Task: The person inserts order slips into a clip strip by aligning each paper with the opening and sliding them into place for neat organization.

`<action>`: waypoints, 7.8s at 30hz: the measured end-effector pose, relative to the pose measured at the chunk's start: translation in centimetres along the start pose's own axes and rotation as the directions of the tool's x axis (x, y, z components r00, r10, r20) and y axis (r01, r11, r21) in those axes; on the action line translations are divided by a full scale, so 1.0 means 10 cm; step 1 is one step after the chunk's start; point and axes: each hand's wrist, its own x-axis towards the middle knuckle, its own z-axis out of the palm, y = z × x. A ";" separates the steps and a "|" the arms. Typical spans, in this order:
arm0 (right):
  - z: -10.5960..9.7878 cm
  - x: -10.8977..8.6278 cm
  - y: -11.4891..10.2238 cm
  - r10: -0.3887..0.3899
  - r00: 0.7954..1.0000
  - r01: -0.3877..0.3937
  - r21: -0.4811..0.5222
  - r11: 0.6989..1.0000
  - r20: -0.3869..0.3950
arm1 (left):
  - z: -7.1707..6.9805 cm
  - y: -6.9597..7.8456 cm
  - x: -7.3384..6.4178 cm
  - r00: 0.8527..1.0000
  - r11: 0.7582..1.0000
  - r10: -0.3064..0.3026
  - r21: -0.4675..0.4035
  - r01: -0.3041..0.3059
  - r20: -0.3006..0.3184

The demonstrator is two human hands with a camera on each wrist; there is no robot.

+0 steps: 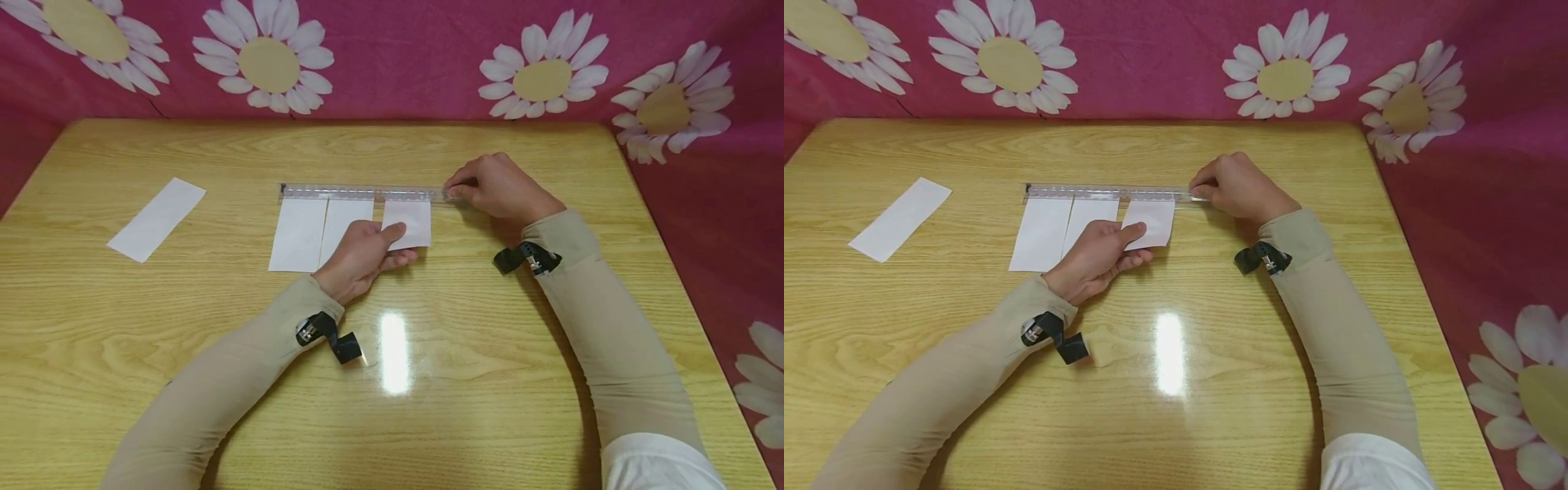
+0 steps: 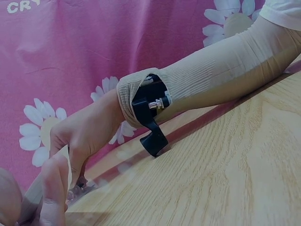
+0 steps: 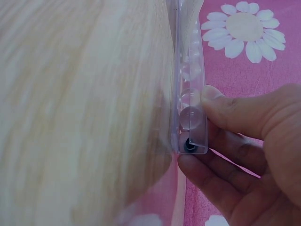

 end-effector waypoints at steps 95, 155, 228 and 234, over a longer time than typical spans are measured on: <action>-0.01 0.00 -0.04 0.033 0.999 -0.033 -0.007 0.999 0.015 | -0.09 -0.11 -0.37 0.997 1.000 -0.027 0.012 0.026 0.074; 0.00 -0.02 -0.03 0.049 0.998 -0.049 -0.017 0.999 0.031 | -1.18 0.90 -0.33 0.906 0.933 0.358 0.132 -0.335 -0.227; -0.01 0.00 -0.04 0.055 0.998 -0.055 -0.020 0.998 0.025 | -2.82 1.04 -0.79 0.793 0.732 0.274 0.653 0.195 -0.544; -0.02 -0.01 -0.04 0.056 0.998 -0.056 -0.013 0.998 0.028 | -2.90 1.03 -0.81 0.832 0.611 0.241 0.744 0.271 -0.500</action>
